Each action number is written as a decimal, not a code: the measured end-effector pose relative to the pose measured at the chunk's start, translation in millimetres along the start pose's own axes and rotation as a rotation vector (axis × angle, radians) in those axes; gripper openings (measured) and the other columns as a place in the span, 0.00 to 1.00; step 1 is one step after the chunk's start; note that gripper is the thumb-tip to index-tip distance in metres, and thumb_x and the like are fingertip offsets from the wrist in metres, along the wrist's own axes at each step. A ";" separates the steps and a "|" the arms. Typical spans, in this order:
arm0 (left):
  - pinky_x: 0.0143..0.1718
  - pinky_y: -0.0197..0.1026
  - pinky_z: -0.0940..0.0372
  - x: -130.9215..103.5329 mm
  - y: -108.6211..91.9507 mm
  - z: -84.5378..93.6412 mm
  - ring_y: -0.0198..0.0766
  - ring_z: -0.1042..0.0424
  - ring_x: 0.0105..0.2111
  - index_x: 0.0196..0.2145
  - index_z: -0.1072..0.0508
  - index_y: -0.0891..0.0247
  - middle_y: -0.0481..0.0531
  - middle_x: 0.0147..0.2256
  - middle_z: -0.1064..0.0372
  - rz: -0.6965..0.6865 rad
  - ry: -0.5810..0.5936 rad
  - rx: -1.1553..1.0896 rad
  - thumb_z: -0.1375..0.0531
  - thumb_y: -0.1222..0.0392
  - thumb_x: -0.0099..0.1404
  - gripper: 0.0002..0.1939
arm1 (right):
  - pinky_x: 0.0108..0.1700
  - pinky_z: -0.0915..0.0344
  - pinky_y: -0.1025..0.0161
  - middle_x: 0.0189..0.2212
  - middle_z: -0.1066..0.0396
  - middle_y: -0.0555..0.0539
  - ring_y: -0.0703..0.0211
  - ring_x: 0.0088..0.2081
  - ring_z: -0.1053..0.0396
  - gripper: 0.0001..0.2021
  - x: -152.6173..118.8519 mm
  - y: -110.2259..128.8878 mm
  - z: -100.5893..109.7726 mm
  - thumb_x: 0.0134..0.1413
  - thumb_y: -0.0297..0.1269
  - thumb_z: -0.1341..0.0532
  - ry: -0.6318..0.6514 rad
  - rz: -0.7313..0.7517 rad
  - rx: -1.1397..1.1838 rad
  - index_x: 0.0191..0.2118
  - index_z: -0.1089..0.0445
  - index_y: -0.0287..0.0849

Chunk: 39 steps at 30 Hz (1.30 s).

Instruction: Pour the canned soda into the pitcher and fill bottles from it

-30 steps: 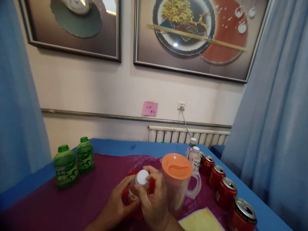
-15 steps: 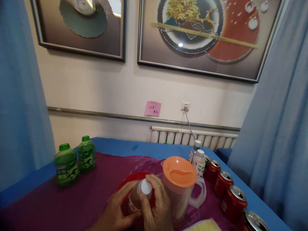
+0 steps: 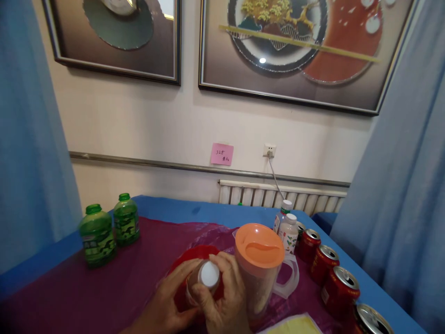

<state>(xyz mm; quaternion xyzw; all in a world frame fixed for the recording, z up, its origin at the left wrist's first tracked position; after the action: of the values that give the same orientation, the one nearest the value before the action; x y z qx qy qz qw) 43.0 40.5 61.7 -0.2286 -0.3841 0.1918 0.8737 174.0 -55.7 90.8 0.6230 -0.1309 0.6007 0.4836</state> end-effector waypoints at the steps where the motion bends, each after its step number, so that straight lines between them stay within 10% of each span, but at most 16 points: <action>1: 0.55 0.46 0.28 -0.2 -0.8 -1.1 0.47 0.25 0.54 0.60 0.35 0.51 0.54 0.56 0.26 0.003 0.014 -0.004 0.29 0.51 0.58 0.35 | 0.47 0.23 0.56 0.48 0.25 0.42 0.49 0.48 0.23 0.20 -0.4 -1.2 0.5 0.62 0.46 0.35 -0.008 -0.010 0.009 0.57 0.31 0.47; 12: 0.55 0.48 0.26 2.3 4.9 5.7 0.49 0.24 0.54 0.60 0.32 0.51 0.56 0.56 0.26 0.019 -0.043 0.034 0.30 0.46 0.57 0.35 | 0.57 0.28 0.45 0.57 0.28 0.38 0.43 0.58 0.29 0.21 -0.6 15.2 -2.1 0.71 0.43 0.47 -0.016 -0.090 0.088 0.64 0.37 0.47; 21: 0.54 0.47 0.26 2.2 12.0 2.1 0.50 0.24 0.54 0.61 0.34 0.49 0.55 0.58 0.26 0.004 -0.022 0.040 0.29 0.46 0.57 0.37 | 0.51 0.25 0.53 0.49 0.25 0.43 0.49 0.50 0.24 0.20 0.7 1.9 -1.8 0.64 0.49 0.38 -0.060 -0.219 0.296 0.57 0.37 0.48; 39: 0.54 0.47 0.27 4.9 -9.4 4.9 0.50 0.23 0.52 0.59 0.31 0.51 0.55 0.55 0.25 -0.020 0.003 -0.004 0.29 0.53 0.55 0.35 | 0.56 0.28 0.50 0.54 0.26 0.41 0.49 0.55 0.27 0.18 1.9 11.3 0.3 0.72 0.43 0.47 0.048 -0.086 0.214 0.63 0.37 0.49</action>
<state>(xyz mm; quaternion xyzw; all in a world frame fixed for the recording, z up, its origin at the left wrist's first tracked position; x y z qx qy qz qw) 43.9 36.5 72.7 -0.2269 -0.3853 0.1821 0.8757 166.2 -60.8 97.5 0.6616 -0.0278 0.6047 0.4425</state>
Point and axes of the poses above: each hand's wrist, its own x-axis towards the middle knuckle, its own z-axis out of the back of the hand, y = z × x, the point moved 10 cm from there along x, towards the middle knuckle
